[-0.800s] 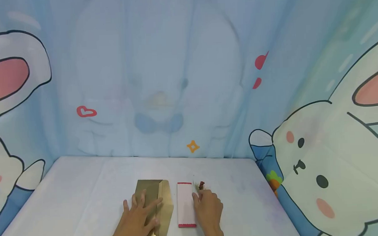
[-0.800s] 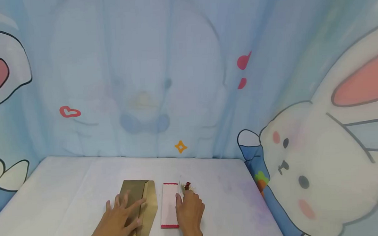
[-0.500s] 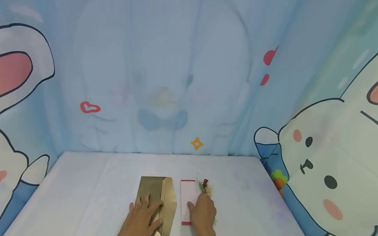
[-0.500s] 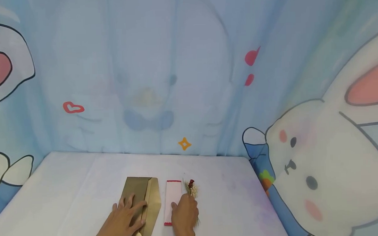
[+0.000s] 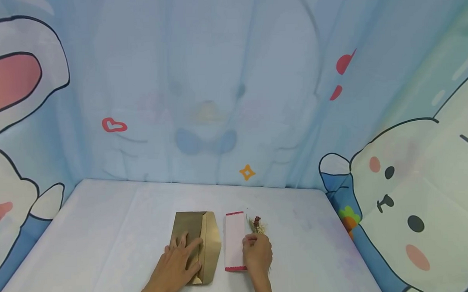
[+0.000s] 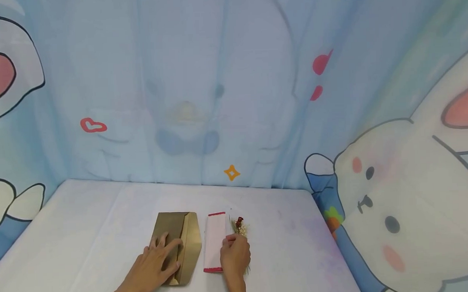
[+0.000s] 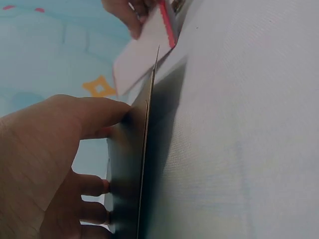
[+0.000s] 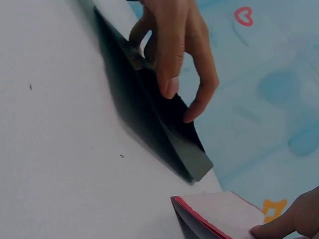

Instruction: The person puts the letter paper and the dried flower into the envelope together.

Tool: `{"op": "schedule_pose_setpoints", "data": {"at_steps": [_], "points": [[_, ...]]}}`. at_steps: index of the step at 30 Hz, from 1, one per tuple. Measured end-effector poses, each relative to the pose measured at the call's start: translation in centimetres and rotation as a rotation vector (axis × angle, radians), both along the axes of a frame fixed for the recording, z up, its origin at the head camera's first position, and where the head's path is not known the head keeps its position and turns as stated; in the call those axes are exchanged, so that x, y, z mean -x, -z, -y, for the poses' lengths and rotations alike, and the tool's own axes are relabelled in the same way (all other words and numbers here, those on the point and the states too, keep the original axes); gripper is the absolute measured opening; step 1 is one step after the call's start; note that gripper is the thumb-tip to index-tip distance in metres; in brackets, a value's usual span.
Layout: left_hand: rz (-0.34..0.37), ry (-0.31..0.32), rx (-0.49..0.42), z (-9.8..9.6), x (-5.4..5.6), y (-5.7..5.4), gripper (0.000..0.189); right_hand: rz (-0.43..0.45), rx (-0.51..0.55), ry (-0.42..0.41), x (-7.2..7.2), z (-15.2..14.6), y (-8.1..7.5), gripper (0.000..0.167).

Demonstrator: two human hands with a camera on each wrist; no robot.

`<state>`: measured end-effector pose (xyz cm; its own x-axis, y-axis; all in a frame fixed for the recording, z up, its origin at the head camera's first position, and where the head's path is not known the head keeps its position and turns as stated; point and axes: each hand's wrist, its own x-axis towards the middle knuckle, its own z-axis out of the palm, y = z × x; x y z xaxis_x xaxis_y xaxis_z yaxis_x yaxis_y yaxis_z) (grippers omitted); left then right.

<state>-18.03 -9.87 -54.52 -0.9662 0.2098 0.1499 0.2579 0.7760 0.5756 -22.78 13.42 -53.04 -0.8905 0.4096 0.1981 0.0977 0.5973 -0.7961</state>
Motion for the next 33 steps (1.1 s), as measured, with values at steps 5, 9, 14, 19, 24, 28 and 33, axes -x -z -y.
{"op": "schedule_pose_setpoints", "data": {"at_steps": [5, 9, 14, 19, 24, 28, 33], "points": [[0.018, -0.001, 0.004, 0.3, 0.0, 0.1, 0.058, 0.035, 0.305, -0.035, 0.1, -0.2, -1.6, 0.011], [0.029, -0.013, -0.004, 0.6, 0.2, 0.1, 0.059, 0.116, 0.479, -0.103, 0.2, 0.7, -1.6, 0.015], [0.049, -0.011, -0.015, 0.4, 0.2, 0.3, 0.057, 0.165, 0.419, -0.128, 0.2, 2.5, 0.0, 0.007], [0.064, -0.005, -0.025, 0.4, 0.2, 0.4, 0.056, 0.155, 0.248, -0.064, 0.4, 3.8, 1.4, 0.004], [0.054, 0.002, -0.013, 0.5, 0.3, 0.4, 0.058, 0.125, 0.141, -0.040, 0.5, 4.8, 1.7, 0.008], [0.056, 0.011, -0.006, 0.6, 0.4, 0.4, 0.059, 0.072, 0.084, -0.055, 0.5, 5.4, 1.8, 0.010], [0.059, 0.016, -0.003, 0.8, 0.5, 0.4, 0.058, -0.033, 0.051, -0.089, 1.0, 6.0, 2.8, 0.012]]}}
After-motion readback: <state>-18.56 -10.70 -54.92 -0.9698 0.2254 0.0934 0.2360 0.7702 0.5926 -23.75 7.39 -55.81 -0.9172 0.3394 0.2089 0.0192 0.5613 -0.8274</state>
